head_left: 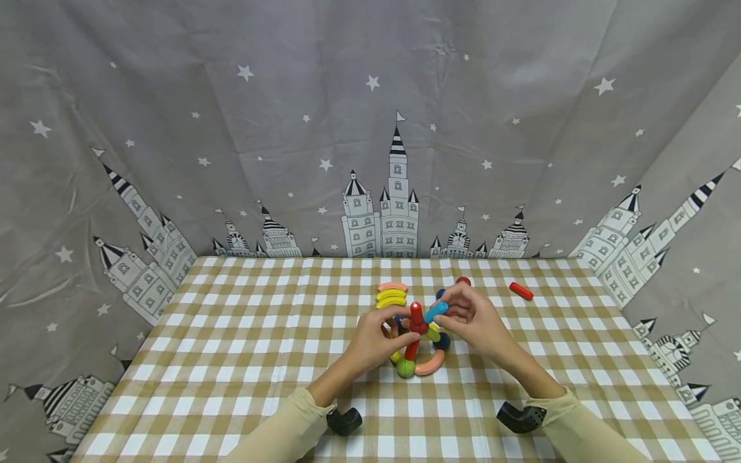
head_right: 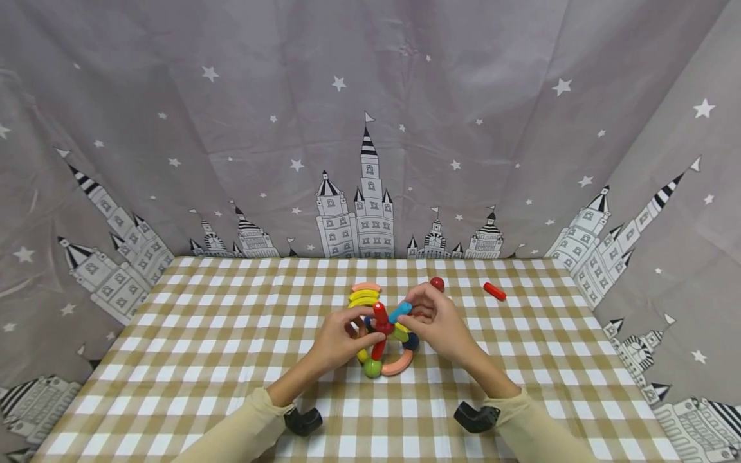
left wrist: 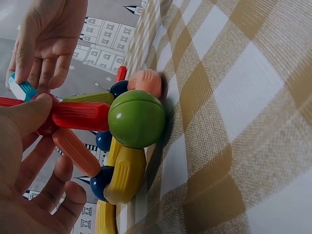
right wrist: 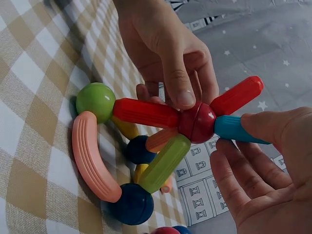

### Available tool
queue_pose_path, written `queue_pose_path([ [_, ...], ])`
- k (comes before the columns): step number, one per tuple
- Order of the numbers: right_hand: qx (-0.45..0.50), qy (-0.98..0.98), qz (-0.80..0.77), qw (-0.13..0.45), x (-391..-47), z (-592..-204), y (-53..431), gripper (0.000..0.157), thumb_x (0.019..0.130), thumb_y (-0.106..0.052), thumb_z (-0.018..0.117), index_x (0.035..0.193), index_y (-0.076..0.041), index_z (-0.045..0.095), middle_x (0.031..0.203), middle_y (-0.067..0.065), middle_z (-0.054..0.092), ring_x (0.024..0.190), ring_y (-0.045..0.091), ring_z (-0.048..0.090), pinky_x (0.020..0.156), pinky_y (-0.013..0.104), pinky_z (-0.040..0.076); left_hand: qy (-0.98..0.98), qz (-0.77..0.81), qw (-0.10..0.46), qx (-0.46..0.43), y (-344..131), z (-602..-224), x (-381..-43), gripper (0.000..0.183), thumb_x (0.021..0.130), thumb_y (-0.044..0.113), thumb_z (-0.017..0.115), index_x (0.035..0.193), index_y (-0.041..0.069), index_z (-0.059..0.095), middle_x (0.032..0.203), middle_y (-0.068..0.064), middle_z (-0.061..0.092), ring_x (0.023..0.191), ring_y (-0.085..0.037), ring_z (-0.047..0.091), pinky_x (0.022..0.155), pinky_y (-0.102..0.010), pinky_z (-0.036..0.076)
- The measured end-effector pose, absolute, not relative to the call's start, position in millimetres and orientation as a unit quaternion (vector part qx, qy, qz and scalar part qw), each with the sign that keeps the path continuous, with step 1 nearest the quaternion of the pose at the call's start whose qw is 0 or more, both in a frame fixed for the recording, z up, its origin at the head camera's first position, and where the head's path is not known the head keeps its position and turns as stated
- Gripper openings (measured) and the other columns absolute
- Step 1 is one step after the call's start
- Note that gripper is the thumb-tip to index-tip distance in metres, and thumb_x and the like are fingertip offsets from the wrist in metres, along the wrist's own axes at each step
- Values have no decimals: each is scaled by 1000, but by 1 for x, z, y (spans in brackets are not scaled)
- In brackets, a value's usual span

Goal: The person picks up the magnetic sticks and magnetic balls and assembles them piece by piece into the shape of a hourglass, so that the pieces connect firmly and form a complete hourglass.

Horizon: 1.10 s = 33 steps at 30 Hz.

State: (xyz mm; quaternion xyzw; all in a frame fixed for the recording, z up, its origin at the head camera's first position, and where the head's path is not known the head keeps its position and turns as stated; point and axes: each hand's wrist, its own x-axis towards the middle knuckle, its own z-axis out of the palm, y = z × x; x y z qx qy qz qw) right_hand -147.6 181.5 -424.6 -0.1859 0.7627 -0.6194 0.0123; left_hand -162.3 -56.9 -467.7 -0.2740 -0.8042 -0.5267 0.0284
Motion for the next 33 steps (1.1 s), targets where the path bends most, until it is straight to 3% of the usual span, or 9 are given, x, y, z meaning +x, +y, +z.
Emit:
queue_pose_path([
  [10, -190, 763, -618, 9, -148, -425, 180, 29, 92, -2, 76, 113, -2, 56, 110, 18, 68, 96, 36, 68, 82, 29, 59, -806, -529, 22, -264, -57, -465, -161, 29, 88, 24, 84, 114, 13, 74, 94, -5, 72, 67, -12, 56, 57, -24, 47],
  [27, -194, 773, -604, 13, -148, -427, 181, 33, 92, -1, 75, 118, -2, 56, 110, 17, 68, 94, 31, 69, 82, 29, 59, -802, -536, 15, -263, -57, -467, -161, 29, 89, 25, 83, 113, 12, 74, 90, -12, 70, 67, -13, 56, 55, -22, 44],
  [33, -196, 779, -595, 23, -150, -428, 190, 38, 92, -1, 76, 125, -3, 57, 118, 17, 66, 102, 33, 70, 84, 31, 59, -802, -536, 16, -264, -56, -468, -161, 27, 89, 26, 83, 112, 14, 74, 90, -10, 70, 67, -12, 56, 54, -22, 45],
])
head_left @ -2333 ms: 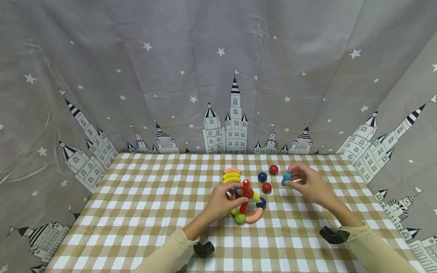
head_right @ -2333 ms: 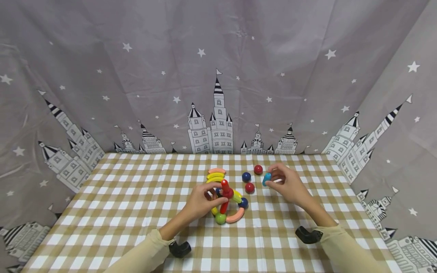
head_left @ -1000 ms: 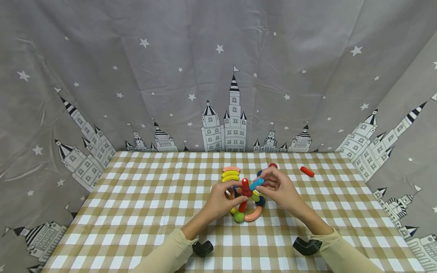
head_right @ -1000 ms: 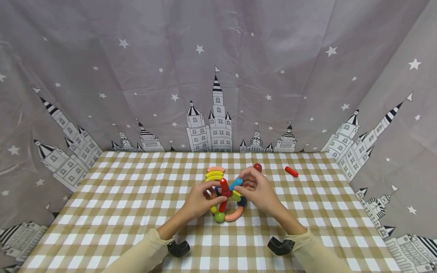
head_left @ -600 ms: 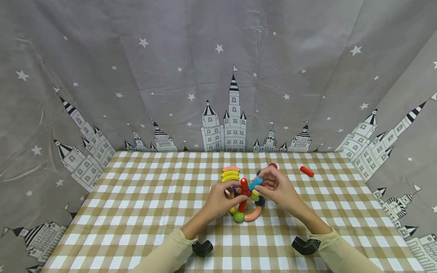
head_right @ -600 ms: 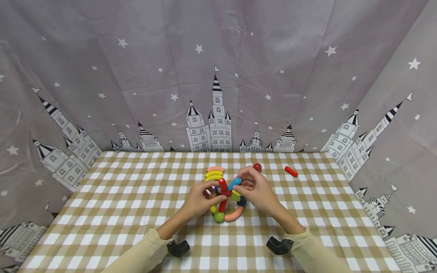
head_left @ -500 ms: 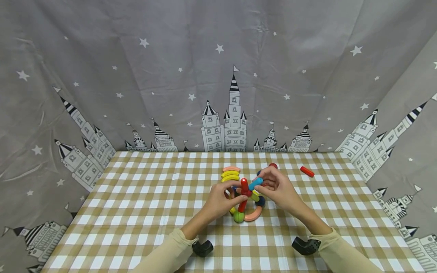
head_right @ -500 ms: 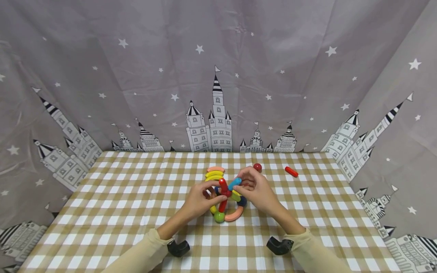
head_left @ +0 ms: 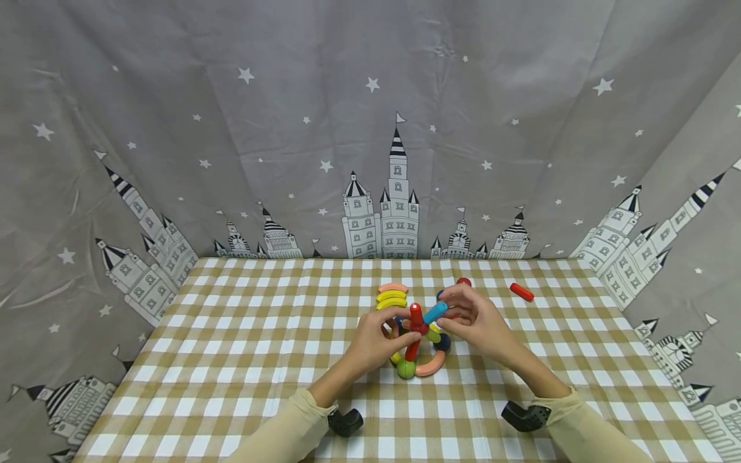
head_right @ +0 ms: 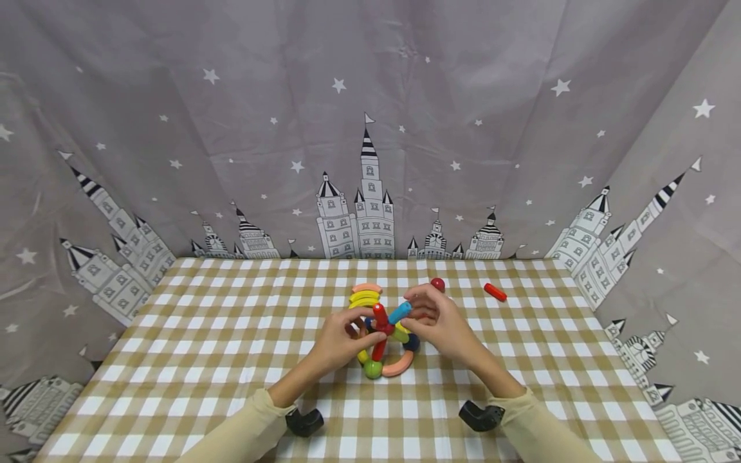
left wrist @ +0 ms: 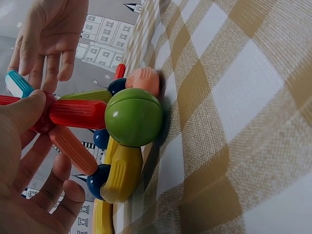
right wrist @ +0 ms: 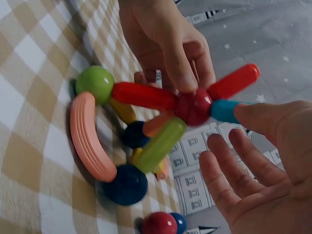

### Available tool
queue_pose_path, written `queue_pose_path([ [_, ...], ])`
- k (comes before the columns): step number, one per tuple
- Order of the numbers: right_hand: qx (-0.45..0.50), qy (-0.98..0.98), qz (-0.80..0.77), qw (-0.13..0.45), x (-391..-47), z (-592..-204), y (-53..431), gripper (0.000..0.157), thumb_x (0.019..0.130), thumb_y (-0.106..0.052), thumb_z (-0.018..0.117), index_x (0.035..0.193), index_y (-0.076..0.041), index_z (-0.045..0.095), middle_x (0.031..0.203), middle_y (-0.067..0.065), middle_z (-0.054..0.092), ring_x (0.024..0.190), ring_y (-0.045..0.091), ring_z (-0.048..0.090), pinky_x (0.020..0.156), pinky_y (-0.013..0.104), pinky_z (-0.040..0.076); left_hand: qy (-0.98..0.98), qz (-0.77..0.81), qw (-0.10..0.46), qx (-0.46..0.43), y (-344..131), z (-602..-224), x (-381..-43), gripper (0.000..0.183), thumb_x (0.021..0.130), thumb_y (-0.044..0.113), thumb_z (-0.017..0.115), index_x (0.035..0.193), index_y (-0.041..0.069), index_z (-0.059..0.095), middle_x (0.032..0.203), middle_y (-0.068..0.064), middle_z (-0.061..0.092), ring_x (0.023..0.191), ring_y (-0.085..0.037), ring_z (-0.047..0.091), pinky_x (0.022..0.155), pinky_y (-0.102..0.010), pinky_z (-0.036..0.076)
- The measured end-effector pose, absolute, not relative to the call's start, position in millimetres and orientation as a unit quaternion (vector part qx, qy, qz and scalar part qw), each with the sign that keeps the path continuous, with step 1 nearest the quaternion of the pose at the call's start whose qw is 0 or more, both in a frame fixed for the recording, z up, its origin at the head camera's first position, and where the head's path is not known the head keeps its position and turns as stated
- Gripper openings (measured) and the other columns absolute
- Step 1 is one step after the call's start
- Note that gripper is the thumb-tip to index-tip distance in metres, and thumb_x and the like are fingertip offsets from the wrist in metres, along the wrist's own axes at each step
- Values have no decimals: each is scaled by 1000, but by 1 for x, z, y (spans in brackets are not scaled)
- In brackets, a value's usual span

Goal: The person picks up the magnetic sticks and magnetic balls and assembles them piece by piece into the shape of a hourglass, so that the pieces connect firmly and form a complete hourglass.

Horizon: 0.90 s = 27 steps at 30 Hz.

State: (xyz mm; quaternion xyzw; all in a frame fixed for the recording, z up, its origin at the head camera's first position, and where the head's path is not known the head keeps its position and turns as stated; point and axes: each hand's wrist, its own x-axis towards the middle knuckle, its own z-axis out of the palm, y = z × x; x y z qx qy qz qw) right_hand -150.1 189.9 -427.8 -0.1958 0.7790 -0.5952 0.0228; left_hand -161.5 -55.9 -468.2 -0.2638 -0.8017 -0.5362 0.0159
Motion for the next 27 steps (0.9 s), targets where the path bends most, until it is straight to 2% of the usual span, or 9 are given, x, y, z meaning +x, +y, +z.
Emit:
queue_pose_path([
  [7, -193, 795, -574, 29, -155, -427, 206, 38, 93, -3, 75, 127, -6, 59, 121, 18, 66, 99, 31, 71, 81, 32, 60, -804, -535, 11, -257, -57, -468, -161, 28, 89, 26, 83, 113, 14, 74, 91, -9, 70, 68, -11, 55, 55, -22, 45],
  [15, -179, 847, -500, -3, -167, -441, 220, 39, 92, -5, 77, 128, 0, 62, 119, 21, 69, 93, 26, 71, 81, 32, 58, -806, -536, 3, -251, -57, -467, -161, 30, 89, 27, 83, 114, 14, 74, 93, -7, 70, 68, -11, 55, 55, -22, 45],
  [21, -164, 884, -438, -8, -173, -456, 223, 36, 91, -7, 78, 125, -8, 66, 117, 16, 70, 90, 22, 69, 76, 29, 57, -810, -532, 3, -247, -57, -468, -161, 31, 88, 27, 84, 115, 15, 74, 95, -5, 71, 69, -12, 56, 57, -23, 47],
  [27, -163, 896, -413, 7, -180, -470, 225, 37, 90, -5, 78, 125, -12, 68, 116, 12, 69, 90, 23, 66, 77, 33, 55, -806, -537, 7, -250, -57, -469, -161, 31, 88, 26, 84, 115, 14, 74, 97, -6, 72, 68, -14, 56, 57, -23, 47],
])
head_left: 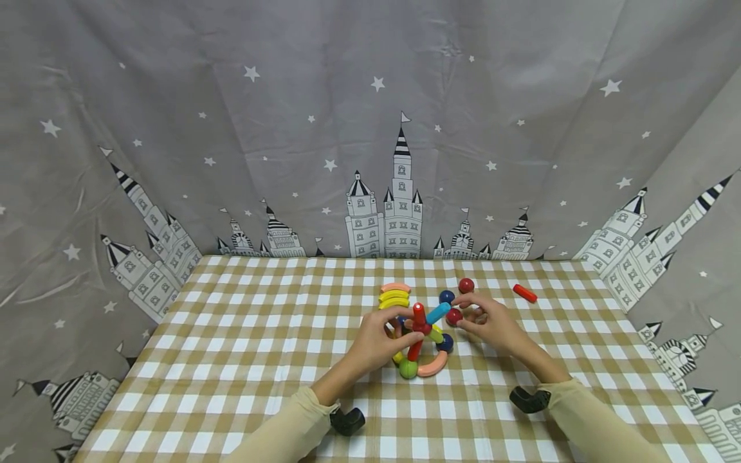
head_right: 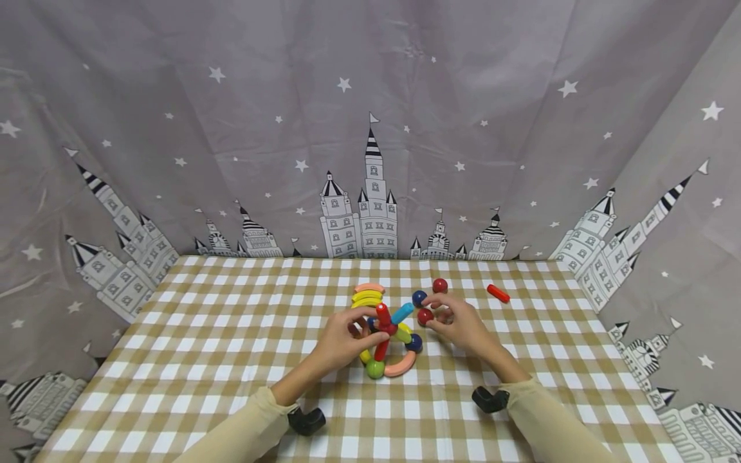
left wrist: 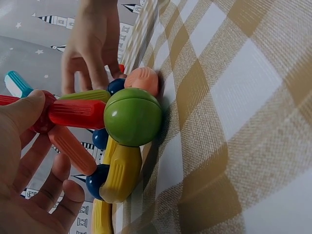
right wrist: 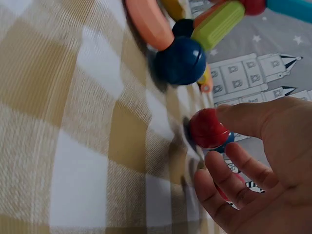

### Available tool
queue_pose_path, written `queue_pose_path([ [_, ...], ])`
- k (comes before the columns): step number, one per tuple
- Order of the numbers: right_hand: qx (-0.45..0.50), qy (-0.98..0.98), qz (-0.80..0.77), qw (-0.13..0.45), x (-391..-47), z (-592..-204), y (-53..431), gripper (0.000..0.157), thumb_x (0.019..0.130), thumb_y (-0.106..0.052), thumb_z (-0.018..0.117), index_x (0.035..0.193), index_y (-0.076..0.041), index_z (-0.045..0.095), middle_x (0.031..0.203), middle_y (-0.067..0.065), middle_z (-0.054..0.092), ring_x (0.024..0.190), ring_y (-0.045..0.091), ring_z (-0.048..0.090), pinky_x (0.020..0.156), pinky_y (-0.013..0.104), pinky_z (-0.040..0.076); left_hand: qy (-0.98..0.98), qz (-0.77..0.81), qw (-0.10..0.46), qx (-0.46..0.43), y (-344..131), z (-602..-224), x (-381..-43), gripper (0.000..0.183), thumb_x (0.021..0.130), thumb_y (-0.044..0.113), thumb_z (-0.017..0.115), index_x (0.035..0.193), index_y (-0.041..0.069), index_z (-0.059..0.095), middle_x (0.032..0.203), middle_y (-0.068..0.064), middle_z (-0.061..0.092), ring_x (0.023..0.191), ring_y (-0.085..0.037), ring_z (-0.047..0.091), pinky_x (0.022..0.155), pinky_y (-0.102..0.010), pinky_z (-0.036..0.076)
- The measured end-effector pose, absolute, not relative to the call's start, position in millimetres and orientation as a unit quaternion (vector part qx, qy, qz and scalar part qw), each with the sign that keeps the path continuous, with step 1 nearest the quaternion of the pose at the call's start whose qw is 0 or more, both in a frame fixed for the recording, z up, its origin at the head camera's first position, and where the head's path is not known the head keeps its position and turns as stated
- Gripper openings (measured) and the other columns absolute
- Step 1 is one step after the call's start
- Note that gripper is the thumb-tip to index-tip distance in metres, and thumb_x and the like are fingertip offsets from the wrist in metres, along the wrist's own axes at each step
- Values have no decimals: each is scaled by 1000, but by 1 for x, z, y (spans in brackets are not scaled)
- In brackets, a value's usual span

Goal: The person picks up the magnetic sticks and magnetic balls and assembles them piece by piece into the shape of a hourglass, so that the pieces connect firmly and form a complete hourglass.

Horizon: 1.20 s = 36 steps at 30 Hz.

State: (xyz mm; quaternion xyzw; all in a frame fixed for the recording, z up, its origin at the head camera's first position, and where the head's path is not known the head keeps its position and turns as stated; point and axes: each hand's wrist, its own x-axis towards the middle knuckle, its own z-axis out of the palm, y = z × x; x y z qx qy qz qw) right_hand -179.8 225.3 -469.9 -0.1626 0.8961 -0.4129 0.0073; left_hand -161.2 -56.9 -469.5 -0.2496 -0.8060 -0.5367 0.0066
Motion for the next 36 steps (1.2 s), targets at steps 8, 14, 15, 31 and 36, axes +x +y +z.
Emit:
queue_pose_path([
  [8, -204, 905, -373, 5, -186, -478, 228, 46, 85, 1, 80, 129, -8, 69, 117, 12, 66, 89, 20, 65, 76, 35, 56, -799, -542, 11, -258, -56, -469, -162, 30, 88, 25, 84, 114, 14, 74, 96, -5, 72, 68, -14, 56, 56, -24, 47],
  [14, -212, 910, -356, 13, -190, -480, 228, 42, 88, -2, 78, 129, -6, 69, 114, 10, 68, 89, 18, 64, 76, 36, 54, -805, -536, 12, -256, -56, -470, -162, 30, 88, 25, 84, 114, 15, 74, 95, -3, 72, 68, -11, 56, 58, -24, 48],
  [15, -211, 911, -355, 15, -190, -481, 228, 42, 88, -2, 78, 129, -5, 69, 114, 10, 68, 88, 17, 64, 76, 36, 54, -806, -534, 13, -255, -56, -470, -162, 30, 88, 25, 84, 114, 15, 74, 95, -3, 72, 68, -10, 55, 59, -24, 49],
  [31, -159, 916, -366, 38, -190, -477, 227, 37, 87, -2, 79, 122, -10, 67, 101, 4, 67, 85, 17, 61, 76, 33, 52, -805, -536, 17, -255, -56, -468, -161, 30, 89, 26, 83, 113, 13, 74, 93, -7, 71, 68, -11, 55, 61, -27, 50],
  [36, -156, 914, -372, 40, -191, -478, 228, 35, 87, -3, 80, 118, -9, 66, 99, 5, 66, 83, 18, 62, 72, 29, 53, -804, -539, 17, -249, -56, -466, -158, 30, 89, 26, 83, 115, 13, 74, 95, -6, 72, 70, -12, 56, 62, -25, 50],
])
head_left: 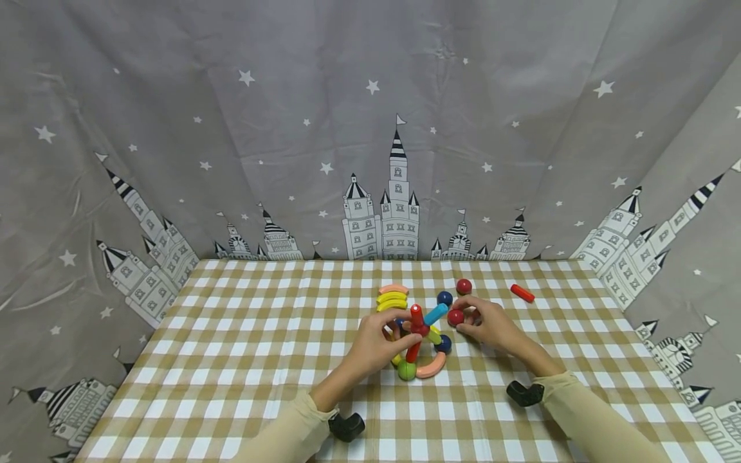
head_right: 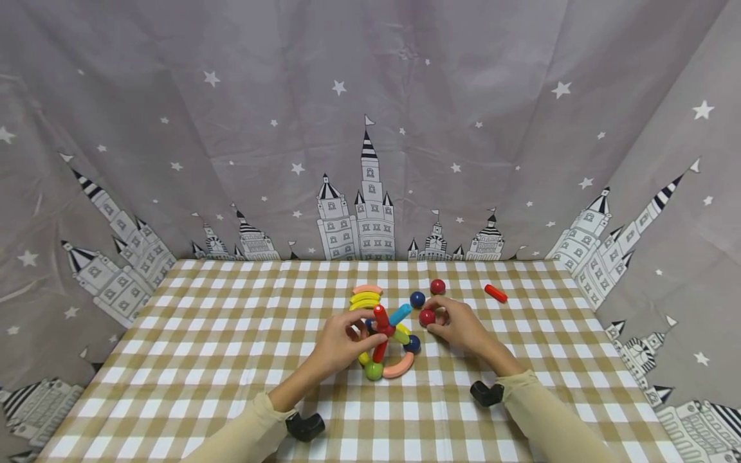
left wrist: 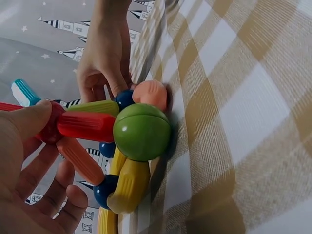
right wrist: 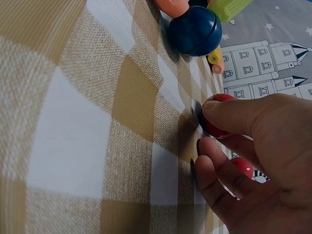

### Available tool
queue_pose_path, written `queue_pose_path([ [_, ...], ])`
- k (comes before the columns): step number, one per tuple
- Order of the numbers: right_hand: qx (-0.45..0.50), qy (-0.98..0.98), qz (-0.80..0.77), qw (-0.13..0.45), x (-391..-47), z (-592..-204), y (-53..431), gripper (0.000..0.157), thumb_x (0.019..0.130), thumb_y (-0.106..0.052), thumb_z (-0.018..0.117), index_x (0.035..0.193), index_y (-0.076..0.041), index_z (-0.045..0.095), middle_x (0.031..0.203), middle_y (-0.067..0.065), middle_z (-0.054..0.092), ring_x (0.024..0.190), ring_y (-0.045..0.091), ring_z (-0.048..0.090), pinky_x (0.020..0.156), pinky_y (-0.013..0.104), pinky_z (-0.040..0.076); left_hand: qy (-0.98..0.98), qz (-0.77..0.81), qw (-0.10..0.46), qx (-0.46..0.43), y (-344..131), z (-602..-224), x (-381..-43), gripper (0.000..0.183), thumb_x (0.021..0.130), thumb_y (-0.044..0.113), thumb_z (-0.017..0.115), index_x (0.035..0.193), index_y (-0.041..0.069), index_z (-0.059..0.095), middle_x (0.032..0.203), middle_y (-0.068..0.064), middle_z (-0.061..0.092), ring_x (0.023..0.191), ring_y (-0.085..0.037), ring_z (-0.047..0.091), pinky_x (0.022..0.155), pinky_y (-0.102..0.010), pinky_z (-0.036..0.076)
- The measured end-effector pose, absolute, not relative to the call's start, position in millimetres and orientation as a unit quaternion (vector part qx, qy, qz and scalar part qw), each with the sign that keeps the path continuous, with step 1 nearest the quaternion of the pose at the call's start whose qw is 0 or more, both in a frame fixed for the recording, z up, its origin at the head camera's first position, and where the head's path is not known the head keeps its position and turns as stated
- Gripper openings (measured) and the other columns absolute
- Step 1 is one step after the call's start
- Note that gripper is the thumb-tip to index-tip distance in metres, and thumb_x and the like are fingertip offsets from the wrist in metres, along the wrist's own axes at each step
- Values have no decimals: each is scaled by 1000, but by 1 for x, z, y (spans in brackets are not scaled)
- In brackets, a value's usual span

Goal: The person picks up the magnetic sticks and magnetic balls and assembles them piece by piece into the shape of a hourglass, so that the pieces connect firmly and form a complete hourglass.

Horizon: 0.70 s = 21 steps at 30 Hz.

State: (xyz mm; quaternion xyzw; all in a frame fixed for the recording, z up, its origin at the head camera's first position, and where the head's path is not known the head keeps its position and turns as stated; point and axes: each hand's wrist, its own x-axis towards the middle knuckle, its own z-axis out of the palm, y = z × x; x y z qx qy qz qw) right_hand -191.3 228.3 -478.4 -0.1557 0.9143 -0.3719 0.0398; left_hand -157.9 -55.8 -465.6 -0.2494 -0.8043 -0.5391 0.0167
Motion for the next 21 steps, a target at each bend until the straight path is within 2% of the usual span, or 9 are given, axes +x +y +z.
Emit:
queue_pose_path([
  [9, -170, 917, -359, 24, -188, -475, 233, 35, 86, -7, 82, 117, -11, 66, 103, 5, 68, 82, 16, 62, 71, 30, 53, -797, -554, 20, -240, -54, -460, -155, 26, 90, 26, 82, 111, 13, 75, 91, -6, 70, 77, -15, 62, 67, -30, 54],
  [16, -203, 913, -353, 8, -183, -465, 236, 40, 87, -4, 80, 126, -8, 68, 116, 12, 69, 83, 17, 65, 70, 29, 54, -787, -576, 31, -220, -52, -458, -154, 22, 89, 23, 83, 108, 15, 77, 93, -1, 72, 78, -18, 63, 66, -29, 54],
  [21, -216, 909, -357, 1, -180, -448, 236, 37, 87, -3, 80, 121, -7, 68, 113, 10, 69, 81, 15, 65, 68, 28, 55, -782, -590, 38, -199, -48, -456, -154, 20, 87, 18, 84, 106, 14, 77, 91, 3, 73, 78, -19, 64, 67, -30, 53],
])
